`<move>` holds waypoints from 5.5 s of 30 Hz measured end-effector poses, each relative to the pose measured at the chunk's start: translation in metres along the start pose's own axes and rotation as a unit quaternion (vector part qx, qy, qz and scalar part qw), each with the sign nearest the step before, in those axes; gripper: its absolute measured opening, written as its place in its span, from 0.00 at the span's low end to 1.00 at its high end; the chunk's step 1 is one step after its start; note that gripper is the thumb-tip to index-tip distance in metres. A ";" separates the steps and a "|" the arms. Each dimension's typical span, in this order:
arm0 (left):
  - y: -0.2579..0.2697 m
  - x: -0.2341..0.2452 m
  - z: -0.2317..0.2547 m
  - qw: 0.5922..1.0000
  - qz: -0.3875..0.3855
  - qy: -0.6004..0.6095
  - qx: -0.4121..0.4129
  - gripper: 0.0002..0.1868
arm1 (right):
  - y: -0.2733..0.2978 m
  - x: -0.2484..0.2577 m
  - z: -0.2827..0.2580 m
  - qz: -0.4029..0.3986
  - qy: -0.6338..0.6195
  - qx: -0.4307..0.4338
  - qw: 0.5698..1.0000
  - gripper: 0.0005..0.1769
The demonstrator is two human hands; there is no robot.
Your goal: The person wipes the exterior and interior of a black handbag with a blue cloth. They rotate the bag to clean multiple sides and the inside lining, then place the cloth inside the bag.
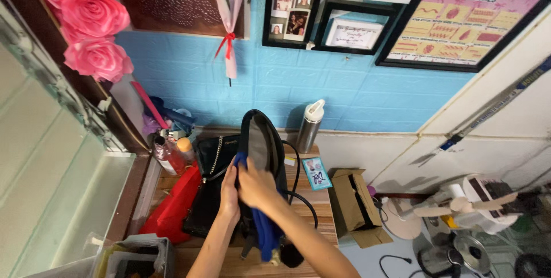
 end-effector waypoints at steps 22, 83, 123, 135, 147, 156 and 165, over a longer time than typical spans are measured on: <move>-0.001 0.015 -0.004 0.999 -0.005 -0.043 -0.004 0.29 | -0.035 -0.008 0.010 0.056 -0.053 -0.041 0.996 0.26; -0.027 0.043 -0.033 0.943 0.074 -0.317 -0.072 0.19 | 0.010 -0.042 0.028 -0.100 0.084 0.032 0.991 0.18; -0.003 0.018 -0.022 0.898 0.071 -0.421 -0.106 0.17 | -0.020 -0.029 0.040 -0.018 0.071 0.016 0.997 0.22; -0.008 0.021 -0.013 0.903 0.089 -0.404 -0.121 0.17 | -0.011 -0.037 0.035 -0.087 0.090 0.035 0.992 0.23; 0.001 0.010 -0.019 0.899 0.060 -0.416 -0.128 0.16 | -0.141 -0.028 0.061 0.043 0.069 -0.061 0.995 0.15; -0.014 0.038 -0.047 0.916 0.124 -0.354 -0.139 0.15 | 0.014 -0.041 0.029 -0.156 0.129 0.061 0.977 0.21; 0.002 0.017 -0.033 0.906 0.071 -0.384 -0.164 0.11 | -0.021 -0.025 0.033 -0.066 0.102 0.008 0.993 0.18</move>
Point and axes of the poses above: each hand's wrist, its own y-axis away from the middle knuckle, its own x-axis out of the back of the hand, z = x × y, the point moved 1 cm from there along -y, towards the middle knuckle, and after that the axes turned 10 degrees about -x, right-handed, at the moved point
